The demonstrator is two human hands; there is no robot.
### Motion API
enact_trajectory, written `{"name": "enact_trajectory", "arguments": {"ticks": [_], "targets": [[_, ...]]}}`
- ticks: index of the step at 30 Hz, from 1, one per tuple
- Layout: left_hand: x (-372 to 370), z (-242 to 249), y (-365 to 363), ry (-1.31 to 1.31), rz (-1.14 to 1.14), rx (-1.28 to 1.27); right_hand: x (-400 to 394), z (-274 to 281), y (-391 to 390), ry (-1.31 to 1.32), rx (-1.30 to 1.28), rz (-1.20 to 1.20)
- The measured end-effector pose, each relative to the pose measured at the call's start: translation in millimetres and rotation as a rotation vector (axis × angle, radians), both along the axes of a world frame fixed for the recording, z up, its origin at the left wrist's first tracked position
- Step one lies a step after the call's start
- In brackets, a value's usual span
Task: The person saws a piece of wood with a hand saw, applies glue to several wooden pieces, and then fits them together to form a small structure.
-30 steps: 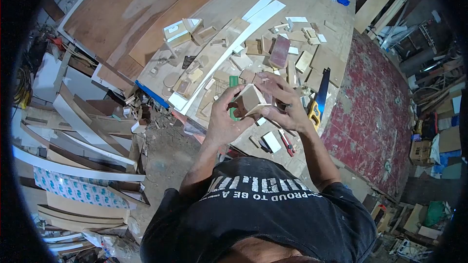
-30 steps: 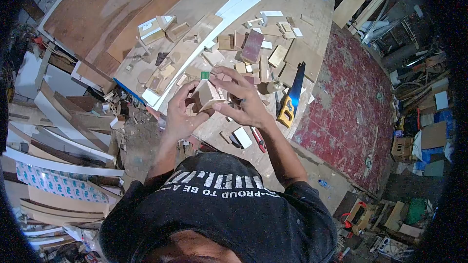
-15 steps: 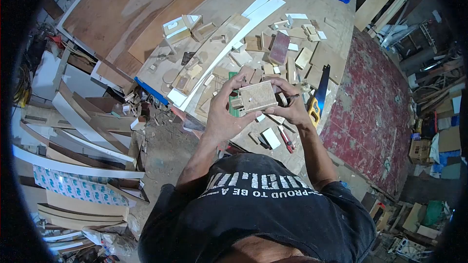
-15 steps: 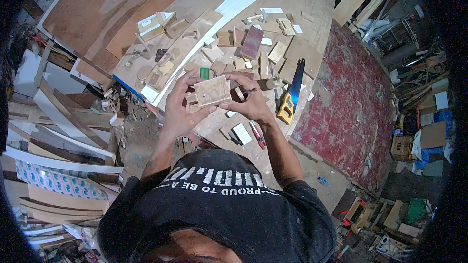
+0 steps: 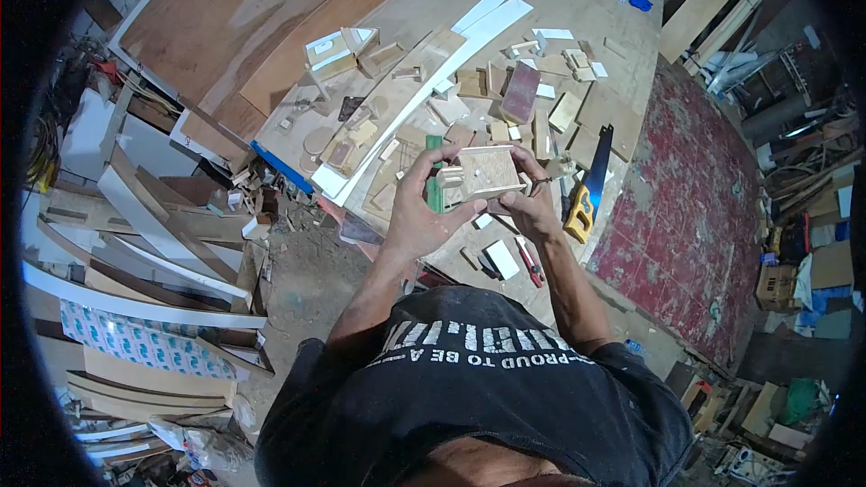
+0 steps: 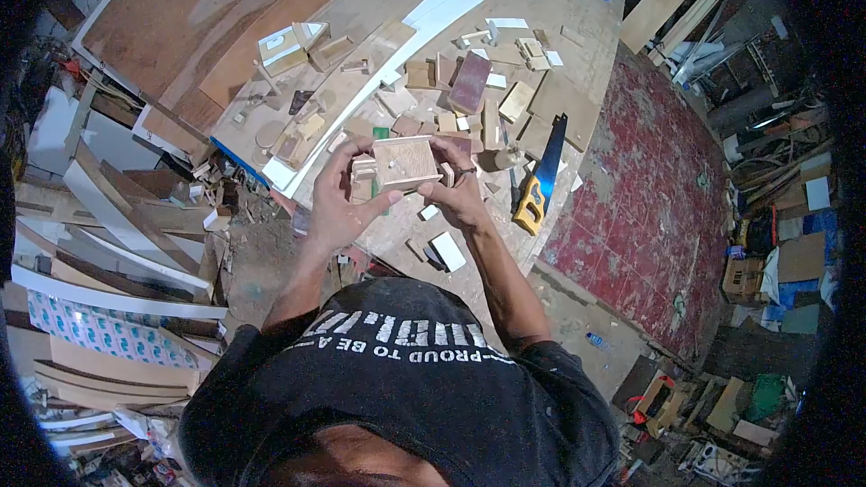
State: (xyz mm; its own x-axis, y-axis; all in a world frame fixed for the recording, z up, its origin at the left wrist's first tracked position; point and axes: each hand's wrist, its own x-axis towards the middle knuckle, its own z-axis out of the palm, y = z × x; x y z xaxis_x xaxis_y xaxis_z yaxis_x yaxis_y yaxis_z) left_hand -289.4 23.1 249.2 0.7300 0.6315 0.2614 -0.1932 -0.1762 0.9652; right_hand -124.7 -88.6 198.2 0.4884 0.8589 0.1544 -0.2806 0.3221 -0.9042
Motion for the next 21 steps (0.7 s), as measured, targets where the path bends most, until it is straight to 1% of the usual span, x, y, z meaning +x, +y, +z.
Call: {"name": "enact_trajectory", "arguments": {"ticks": [2, 4, 6, 8, 12, 14, 16, 19, 20, 21], "targets": [[1.0, -1.7, 0.9, 0.012, -0.02, -0.009, -2.4, -2.5, 1.4, 0.153, 0.036, 0.037], [3.7, 1.4, 2.9, 0.024, -0.042, -0.015, -4.0, -6.5, 3.6, 0.141, 0.044, 0.035], [7.5, 4.3, 5.2, -0.026, -0.045, 0.05, -4.7, -9.8, 2.9, 0.13, 0.052, 0.031], [9.2, 6.1, 8.0, -0.011, -0.04, 0.055, -5.5, -12.6, 1.2, 0.273, 0.028, 0.098], [11.0, 4.7, 11.9, 0.022, -0.007, 0.095, -8.4, -7.0, 4.3, 0.277, 0.03, 0.068], [11.3, 4.3, 13.5, 0.047, -0.016, 0.126, -4.6, -16.2, 4.5, 0.327, 0.007, 0.153], [13.3, 3.1, 14.1, 0.07, -0.023, 0.162, -4.1, -26.5, 8.9, 0.36, 0.031, 0.147], [21.8, -7.7, 8.4, 0.006, 0.013, 0.151, -8.7, -37.7, 14.7, 0.423, 0.051, 0.132], [23.9, -12.0, 6.4, 0.003, 0.03, 0.108, -12.2, -41.4, 16.2, 0.453, 0.047, 0.125], [25.4, -15.7, 5.3, 0.002, 0.046, 0.064, -20.9, -36.6, 19.8, 0.45, 0.032, 0.056]]}}
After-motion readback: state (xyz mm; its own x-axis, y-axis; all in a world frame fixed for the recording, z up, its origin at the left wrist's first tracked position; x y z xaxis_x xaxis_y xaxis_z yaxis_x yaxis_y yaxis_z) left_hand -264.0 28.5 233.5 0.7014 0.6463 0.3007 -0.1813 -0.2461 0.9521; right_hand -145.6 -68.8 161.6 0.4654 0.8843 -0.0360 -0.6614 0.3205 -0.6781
